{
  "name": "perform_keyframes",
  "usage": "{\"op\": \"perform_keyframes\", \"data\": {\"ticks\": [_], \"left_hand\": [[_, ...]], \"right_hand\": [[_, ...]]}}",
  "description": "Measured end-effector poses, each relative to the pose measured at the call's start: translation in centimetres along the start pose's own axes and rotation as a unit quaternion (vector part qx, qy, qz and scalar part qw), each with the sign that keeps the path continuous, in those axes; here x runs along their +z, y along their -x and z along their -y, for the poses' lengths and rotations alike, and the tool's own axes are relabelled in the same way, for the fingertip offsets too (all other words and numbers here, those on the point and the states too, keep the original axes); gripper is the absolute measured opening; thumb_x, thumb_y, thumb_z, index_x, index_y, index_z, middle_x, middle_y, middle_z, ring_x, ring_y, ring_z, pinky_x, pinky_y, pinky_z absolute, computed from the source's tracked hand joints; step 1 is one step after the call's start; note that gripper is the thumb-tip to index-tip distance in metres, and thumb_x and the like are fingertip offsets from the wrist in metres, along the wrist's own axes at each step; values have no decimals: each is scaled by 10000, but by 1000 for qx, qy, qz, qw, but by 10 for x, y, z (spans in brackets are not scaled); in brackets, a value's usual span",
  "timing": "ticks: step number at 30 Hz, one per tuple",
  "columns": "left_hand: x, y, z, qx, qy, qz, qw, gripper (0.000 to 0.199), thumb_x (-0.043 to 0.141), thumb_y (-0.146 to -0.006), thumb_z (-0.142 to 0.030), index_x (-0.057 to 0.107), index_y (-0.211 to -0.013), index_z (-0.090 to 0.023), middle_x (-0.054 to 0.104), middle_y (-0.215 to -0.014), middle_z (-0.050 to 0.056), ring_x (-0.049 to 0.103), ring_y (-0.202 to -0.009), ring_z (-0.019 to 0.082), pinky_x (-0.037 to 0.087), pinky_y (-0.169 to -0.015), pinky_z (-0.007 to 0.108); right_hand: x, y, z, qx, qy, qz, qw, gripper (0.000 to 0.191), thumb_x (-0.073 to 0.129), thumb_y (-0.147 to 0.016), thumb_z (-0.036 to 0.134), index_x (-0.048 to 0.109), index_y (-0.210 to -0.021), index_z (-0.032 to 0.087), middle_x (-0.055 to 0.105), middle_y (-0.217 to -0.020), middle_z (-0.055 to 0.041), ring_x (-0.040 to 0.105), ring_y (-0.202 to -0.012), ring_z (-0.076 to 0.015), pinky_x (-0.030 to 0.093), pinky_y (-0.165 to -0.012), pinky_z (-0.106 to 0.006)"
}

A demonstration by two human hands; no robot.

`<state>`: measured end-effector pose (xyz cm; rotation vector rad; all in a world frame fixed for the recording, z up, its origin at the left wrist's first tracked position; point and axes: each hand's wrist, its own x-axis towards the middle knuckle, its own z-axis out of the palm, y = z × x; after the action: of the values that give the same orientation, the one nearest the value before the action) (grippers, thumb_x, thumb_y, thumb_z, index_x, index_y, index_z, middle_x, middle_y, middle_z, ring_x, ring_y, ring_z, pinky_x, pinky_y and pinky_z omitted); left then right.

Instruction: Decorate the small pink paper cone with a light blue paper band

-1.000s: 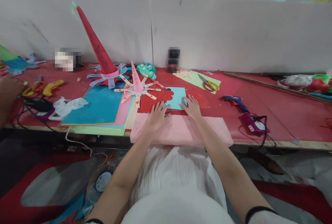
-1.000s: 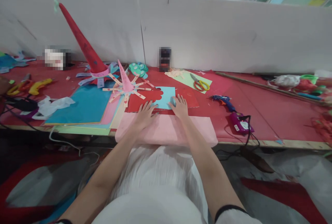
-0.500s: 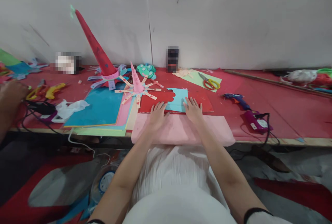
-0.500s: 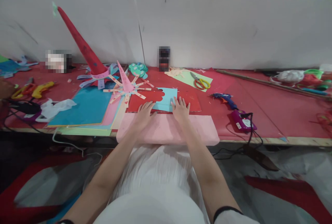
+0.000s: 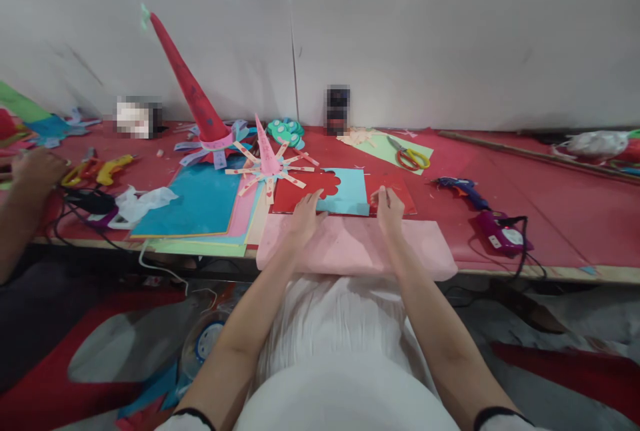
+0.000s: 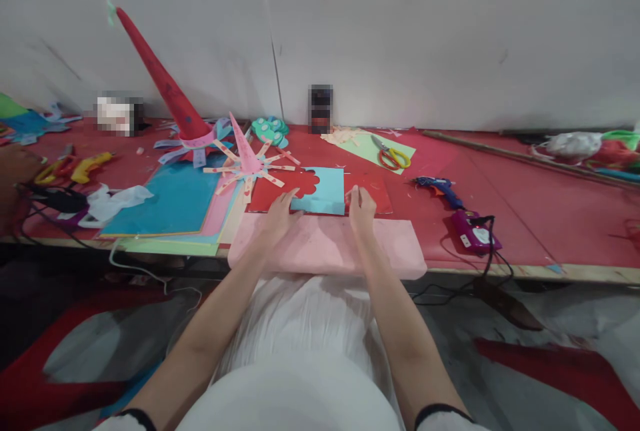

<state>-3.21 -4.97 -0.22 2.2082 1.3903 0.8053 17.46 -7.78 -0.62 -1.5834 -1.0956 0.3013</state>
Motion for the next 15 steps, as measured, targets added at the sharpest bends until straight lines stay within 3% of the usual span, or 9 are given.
{"op": "perform_keyframes", "data": {"ticks": [3,9,15], "left_hand": [[0,-1,0,-8,32,-15,999,568,600,-776,-144,444,-1317,-220,519,-1291,108,480,-1209,250,385,-1027,415],[0,-2,0,-20,98,-44,994,534,563,-781,-78,479,-1287,-227,560,-1210,91,574,-1048,188,465,-927,336],[-4,-2,-4,-86,119,-60,987,361,592,-783,-88,594,-1119,-219,667,-1007,51,627,-878,153,499,-841,301]], "right_hand": [[2,1,-1,31,-7,36,999,467,293,-872,551,518,-661,199,574,-616,-19,529,-570,-135,423,-631,-281],[6,-4,-15,16,87,33,996,503,333,-833,597,604,-800,175,654,-870,-115,564,-756,-189,421,-766,-346],[3,-2,-11,13,73,54,996,491,385,-808,604,619,-818,173,675,-835,-106,580,-736,-191,429,-740,-329]]}}
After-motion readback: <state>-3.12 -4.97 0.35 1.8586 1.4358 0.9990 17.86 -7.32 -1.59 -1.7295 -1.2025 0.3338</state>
